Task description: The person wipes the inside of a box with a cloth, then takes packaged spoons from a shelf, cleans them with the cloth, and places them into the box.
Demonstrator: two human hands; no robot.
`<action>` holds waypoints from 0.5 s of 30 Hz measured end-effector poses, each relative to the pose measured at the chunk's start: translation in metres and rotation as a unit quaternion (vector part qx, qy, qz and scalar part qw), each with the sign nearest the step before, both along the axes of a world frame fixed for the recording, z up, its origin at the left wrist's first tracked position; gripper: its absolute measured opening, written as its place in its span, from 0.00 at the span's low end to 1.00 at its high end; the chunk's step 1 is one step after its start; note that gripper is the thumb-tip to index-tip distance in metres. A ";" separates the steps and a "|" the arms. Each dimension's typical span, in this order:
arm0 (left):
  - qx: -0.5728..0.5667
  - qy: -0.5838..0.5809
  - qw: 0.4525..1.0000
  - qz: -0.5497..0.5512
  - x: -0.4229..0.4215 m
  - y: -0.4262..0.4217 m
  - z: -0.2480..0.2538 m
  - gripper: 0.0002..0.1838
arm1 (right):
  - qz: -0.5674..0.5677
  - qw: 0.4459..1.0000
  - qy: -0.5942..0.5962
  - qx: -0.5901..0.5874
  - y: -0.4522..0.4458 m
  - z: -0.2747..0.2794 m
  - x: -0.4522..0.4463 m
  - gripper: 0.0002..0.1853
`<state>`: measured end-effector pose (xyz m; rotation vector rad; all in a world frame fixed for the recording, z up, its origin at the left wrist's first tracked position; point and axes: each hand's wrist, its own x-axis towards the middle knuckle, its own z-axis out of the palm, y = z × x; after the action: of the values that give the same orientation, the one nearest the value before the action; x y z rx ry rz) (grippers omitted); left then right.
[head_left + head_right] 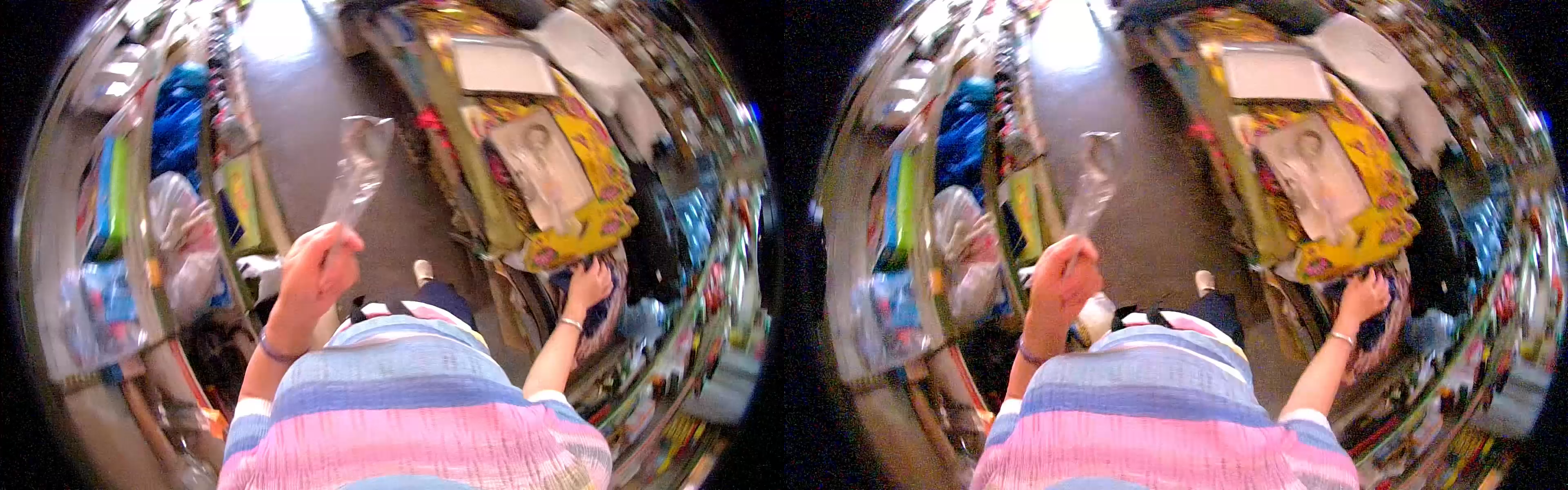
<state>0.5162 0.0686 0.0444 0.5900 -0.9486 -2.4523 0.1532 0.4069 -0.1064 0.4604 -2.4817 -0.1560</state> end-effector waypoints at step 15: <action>0.103 0.064 0.991 -0.061 -0.018 0.006 0.006 0.15 | -0.164 0.970 -0.138 -0.116 0.094 -0.042 -0.030 0.26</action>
<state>0.4984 0.0748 0.0502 0.4459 -0.7047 -2.6828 0.1231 0.5006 -0.1485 -0.0331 -2.7905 0.0724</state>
